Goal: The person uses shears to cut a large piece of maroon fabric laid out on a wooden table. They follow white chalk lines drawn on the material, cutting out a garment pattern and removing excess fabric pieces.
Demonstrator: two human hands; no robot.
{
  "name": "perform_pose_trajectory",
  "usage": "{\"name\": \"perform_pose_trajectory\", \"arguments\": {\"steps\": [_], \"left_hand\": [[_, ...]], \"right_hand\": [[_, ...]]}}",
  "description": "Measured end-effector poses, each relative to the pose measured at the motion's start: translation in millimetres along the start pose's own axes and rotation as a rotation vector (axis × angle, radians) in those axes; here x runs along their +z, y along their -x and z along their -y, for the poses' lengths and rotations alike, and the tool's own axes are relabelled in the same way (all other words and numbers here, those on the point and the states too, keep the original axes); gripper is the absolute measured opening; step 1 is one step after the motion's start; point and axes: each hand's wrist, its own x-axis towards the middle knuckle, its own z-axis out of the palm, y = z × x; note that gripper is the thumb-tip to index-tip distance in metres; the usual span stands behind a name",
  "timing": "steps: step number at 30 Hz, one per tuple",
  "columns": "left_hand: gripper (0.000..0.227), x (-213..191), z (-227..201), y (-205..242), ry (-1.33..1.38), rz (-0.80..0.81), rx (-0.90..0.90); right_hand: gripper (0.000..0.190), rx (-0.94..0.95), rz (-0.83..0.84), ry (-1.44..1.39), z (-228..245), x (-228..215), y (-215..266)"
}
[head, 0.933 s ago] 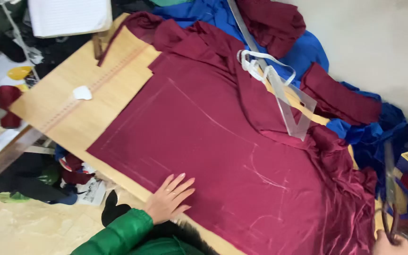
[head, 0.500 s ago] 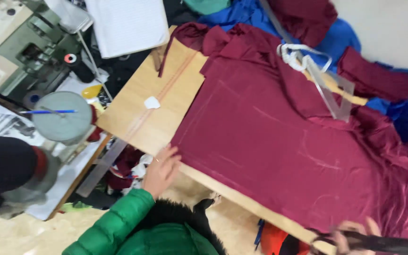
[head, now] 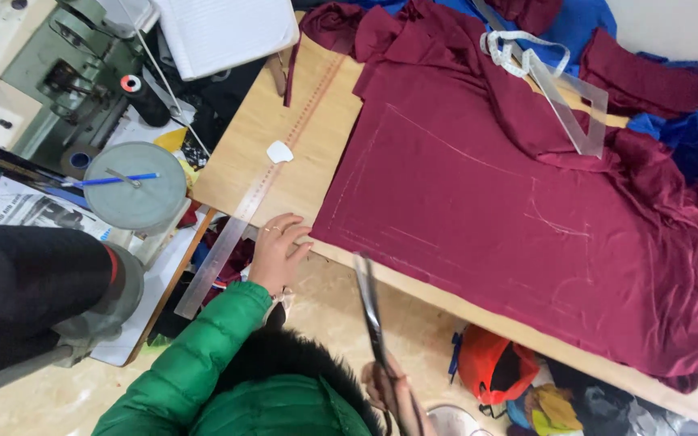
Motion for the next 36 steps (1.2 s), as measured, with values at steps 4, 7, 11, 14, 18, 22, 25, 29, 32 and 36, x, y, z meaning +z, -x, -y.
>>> {"name": "perform_pose_trajectory", "arguments": {"steps": [4, 7, 11, 14, 18, 22, 25, 29, 32, 36], "left_hand": [[0.023, 3.2, 5.8, 2.0, 0.024, 0.054, -0.132], [0.018, 7.5, 13.4, 2.1, 0.049, 0.045, -0.155], [0.007, 5.5, 16.6, -4.5, 0.052, 0.033, -0.158], [0.006, 9.7, 23.3, -4.5, 0.051, 0.042, -0.181], [0.008, 14.2, 34.7, -10.7, 0.059, 0.04, -0.161], [0.015, 21.4, 43.8, -17.6, 0.032, 0.12, -0.201], [0.018, 24.2, 43.1, -20.0, 0.003, 0.155, -0.192], [0.026, 17.9, 32.4, -25.8, -0.003, 0.184, -0.243], [0.024, 13.4, 24.3, -30.2, -0.015, 0.273, -0.36], [0.016, 13.5, 26.5, -30.7, -0.022, 0.272, -0.325]], "right_hand": [[0.086, 0.016, 0.013, -0.144, 0.3, 29.5, -9.9], [0.085, 0.081, -0.009, -0.177, -3.4, 39.7, -18.1], [0.079, 0.091, -0.063, -0.269, -8.6, 50.4, -30.3], [0.077, 0.136, -0.064, -0.33, -16.3, 57.8, -39.3], [0.074, 0.149, -0.156, -0.339, -20.3, 88.4, -62.2], [0.055, 0.113, -0.298, -0.355, -36.1, 118.4, -98.0], [0.051, 0.049, -0.373, -0.285, -21.4, 145.1, -112.2], [0.055, 0.066, -0.457, -0.272, -10.8, 171.2, -127.9], [0.053, 0.069, -0.495, -0.336, -25.8, 179.1, -141.4], [0.047, 0.046, -0.503, -0.452, -25.1, 189.8, -146.4]]}}
